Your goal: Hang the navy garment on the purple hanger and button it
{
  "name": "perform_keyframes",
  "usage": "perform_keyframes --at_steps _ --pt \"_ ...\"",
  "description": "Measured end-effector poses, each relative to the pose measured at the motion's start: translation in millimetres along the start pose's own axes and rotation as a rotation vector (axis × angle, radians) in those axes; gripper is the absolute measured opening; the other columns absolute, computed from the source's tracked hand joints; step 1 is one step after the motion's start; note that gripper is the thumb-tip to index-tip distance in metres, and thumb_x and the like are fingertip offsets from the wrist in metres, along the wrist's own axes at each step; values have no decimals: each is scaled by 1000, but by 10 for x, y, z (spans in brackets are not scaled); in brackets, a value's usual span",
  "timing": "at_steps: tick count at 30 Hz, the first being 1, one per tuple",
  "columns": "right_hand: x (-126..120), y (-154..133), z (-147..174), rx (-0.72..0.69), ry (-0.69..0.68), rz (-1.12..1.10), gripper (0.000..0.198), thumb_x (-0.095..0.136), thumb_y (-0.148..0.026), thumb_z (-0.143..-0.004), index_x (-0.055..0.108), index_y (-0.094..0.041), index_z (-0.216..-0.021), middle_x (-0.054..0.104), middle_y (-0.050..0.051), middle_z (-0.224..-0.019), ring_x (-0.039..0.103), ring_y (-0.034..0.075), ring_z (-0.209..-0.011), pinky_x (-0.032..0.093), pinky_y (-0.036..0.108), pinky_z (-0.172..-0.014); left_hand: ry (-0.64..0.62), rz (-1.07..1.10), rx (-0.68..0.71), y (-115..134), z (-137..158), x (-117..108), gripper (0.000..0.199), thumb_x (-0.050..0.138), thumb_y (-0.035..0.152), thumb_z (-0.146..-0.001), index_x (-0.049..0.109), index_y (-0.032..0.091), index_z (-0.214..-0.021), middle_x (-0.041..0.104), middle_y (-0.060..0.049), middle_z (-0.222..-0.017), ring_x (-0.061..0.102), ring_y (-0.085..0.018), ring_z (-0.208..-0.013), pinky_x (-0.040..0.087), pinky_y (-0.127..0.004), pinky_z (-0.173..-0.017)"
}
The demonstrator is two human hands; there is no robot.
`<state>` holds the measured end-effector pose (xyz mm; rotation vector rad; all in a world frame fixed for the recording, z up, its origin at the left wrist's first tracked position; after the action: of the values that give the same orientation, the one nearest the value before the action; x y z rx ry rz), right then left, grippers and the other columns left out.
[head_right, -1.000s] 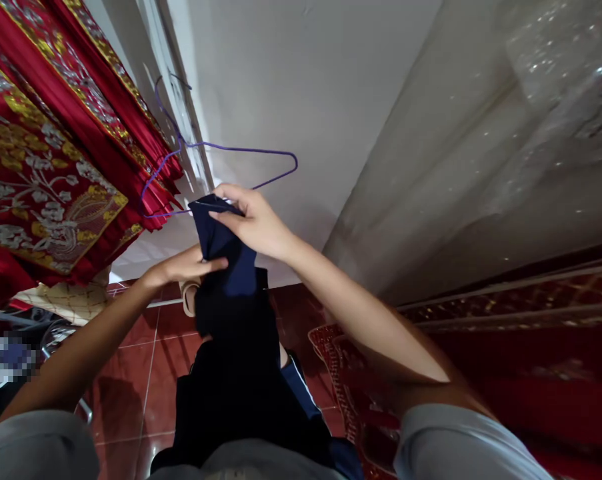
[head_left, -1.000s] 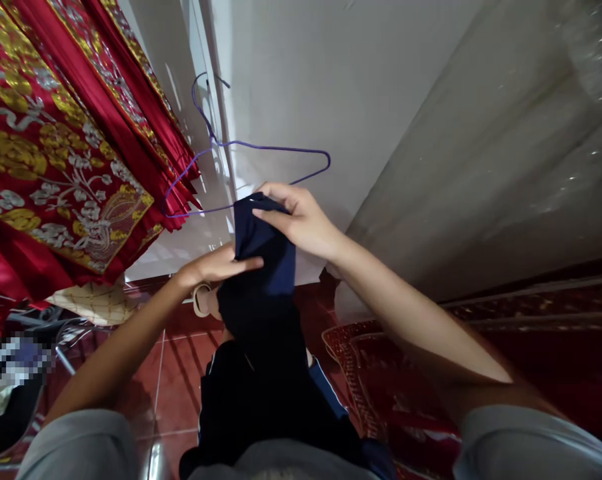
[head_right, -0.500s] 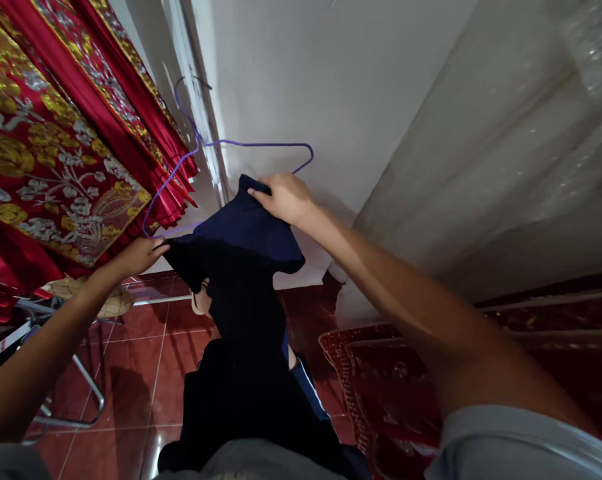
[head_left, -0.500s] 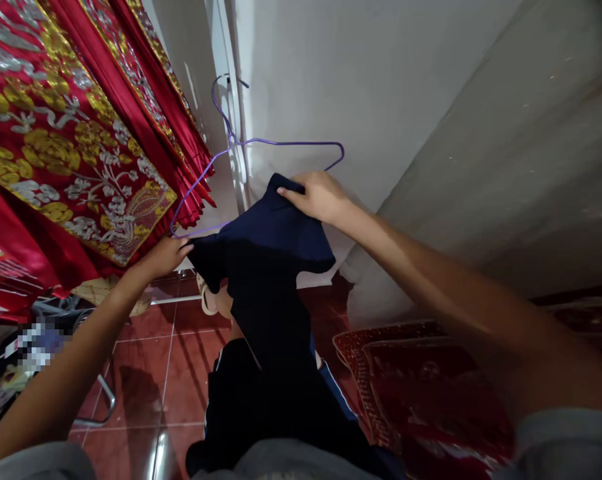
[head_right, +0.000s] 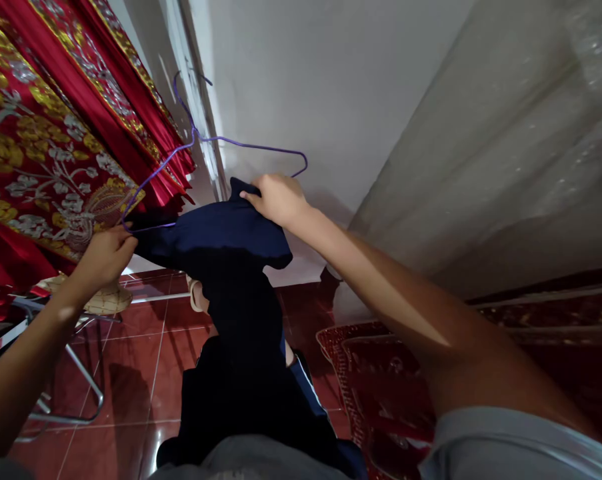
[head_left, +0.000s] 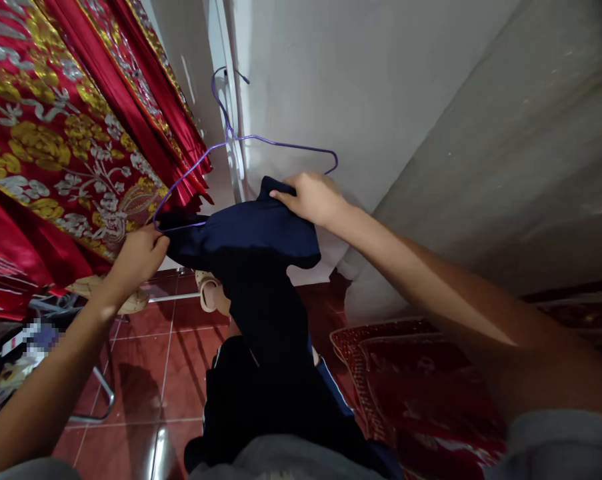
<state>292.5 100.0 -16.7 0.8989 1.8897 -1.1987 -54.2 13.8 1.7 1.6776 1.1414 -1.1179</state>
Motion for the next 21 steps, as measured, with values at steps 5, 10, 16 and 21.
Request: perform_keyframes --at_steps 5,10,16,21 --pt "15 -17 18 -35 -12 -24 34 59 -48 -95 67 -18 -83 61 14 -75 65 34 -88 48 46 -79 105 -2 21 91 104 -243 32 38 32 -86 38 22 -56 64 -8 -74 62 -22 -72 48 -34 -72" --pt "62 -23 54 -7 -21 -52 34 58 -47 -96 68 -16 -88 63 16 -86 66 39 -99 48 51 -87 328 -35 150 160 74 -496 25 45 28 -85 48 19 -62 74 -9 -108 70 -28 -104 54 -38 -94" --pt "102 -32 91 -58 -49 -89 34 59 -47 -96 63 -18 -79 62 11 -76 66 30 -84 49 43 -80 370 201 220 181 -448 -381 20 48 16 -88 66 18 -98 69 -5 -132 63 -23 -125 46 -41 -113" --pt "20 48 172 -170 -35 -179 36 50 -47 -101 69 -20 -90 68 8 -81 68 26 -86 52 38 -82 341 366 195 122 -810 -151 46 49 7 -84 57 20 -128 74 -4 -110 68 -20 -105 50 -37 -104"
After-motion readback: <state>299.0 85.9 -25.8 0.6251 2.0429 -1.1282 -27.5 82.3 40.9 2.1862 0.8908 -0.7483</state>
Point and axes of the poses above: each hand's wrist, its own z-axis away from the middle knuckle, its own x-axis out of the palm, y = z × x, the point moved 2 cm from there along -z, towards the middle knuckle
